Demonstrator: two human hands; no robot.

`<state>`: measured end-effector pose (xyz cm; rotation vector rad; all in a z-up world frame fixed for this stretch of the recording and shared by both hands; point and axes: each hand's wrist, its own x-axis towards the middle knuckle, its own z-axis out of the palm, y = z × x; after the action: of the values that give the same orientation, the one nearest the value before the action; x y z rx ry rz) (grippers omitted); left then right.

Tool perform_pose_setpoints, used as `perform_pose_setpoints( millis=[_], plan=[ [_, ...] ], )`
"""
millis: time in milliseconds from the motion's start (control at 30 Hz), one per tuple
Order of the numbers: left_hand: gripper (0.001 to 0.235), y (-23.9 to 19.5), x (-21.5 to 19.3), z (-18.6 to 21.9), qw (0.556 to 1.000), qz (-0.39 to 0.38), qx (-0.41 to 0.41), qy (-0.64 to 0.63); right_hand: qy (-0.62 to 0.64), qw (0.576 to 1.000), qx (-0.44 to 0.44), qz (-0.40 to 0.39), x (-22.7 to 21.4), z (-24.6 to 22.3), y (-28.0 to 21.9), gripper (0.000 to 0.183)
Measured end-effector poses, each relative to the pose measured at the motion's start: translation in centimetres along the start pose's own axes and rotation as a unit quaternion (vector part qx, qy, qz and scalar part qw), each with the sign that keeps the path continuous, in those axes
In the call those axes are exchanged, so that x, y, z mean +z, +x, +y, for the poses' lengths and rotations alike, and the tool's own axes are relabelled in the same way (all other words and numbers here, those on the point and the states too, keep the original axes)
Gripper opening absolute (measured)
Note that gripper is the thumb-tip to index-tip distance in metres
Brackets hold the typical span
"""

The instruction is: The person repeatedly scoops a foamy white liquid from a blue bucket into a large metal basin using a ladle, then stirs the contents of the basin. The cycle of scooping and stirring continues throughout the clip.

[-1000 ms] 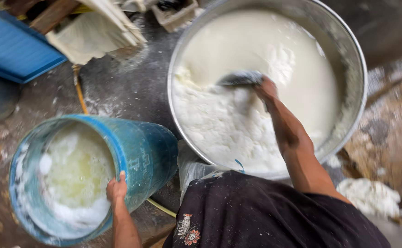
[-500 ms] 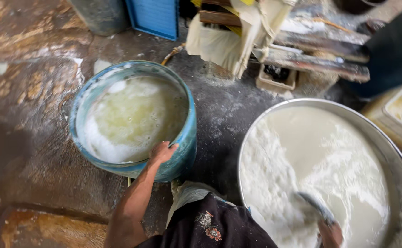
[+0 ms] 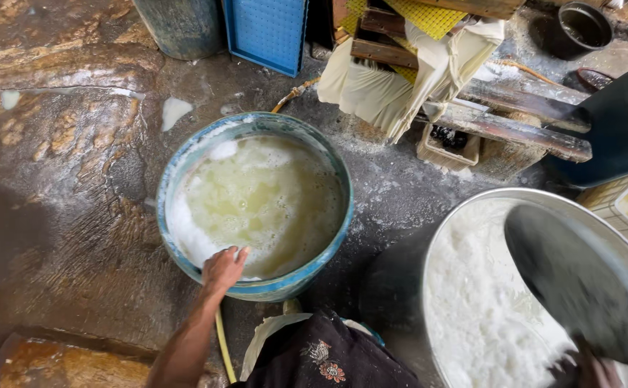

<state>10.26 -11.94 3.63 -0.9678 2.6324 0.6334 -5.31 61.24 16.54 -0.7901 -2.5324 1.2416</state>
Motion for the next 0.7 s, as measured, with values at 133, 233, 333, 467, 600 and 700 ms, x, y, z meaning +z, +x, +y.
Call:
perform_pose_setpoints(
  millis=[133, 233, 333, 467, 600, 700],
  plan=[
    [0.056, -0.8, -0.5, 1.1, 0.997, 0.056, 0.013, -0.051, 0.162, 0.962, -0.038, -0.214, 15.0, -4.5, -0.7, 0.026],
    [0.048, -1.5, -0.7, 1.0, 0.985, 0.134, 0.027, -0.103, 0.186, 0.886, -0.055, -0.421, 26.0, -9.3, -6.0, 0.022],
    [0.040, -1.8, 0.0, 1.1, 0.962, 0.241, 0.032, -0.126, 0.047, 0.851, -0.045, -0.521, 34.1, -13.8, -12.3, 0.023],
    [0.036, -1.7, 0.9, 0.7, 0.935, 0.330, 0.052, -0.122, 0.071, 0.750, -0.110, -0.648, 46.6, -18.4, -16.8, 0.026],
    [0.038, -1.6, 1.2, 0.8, 0.929, 0.342, 0.039, -0.138, -0.054, 0.834, -0.228, -0.500, 57.1, -20.1, -17.4, 0.040],
    [0.041, -1.8, 1.3, 1.1, 0.934, 0.332, 0.022, -0.129, -0.139, 0.847, -0.348, -0.376, 62.7, -19.4, -16.5, 0.059]
  ],
)
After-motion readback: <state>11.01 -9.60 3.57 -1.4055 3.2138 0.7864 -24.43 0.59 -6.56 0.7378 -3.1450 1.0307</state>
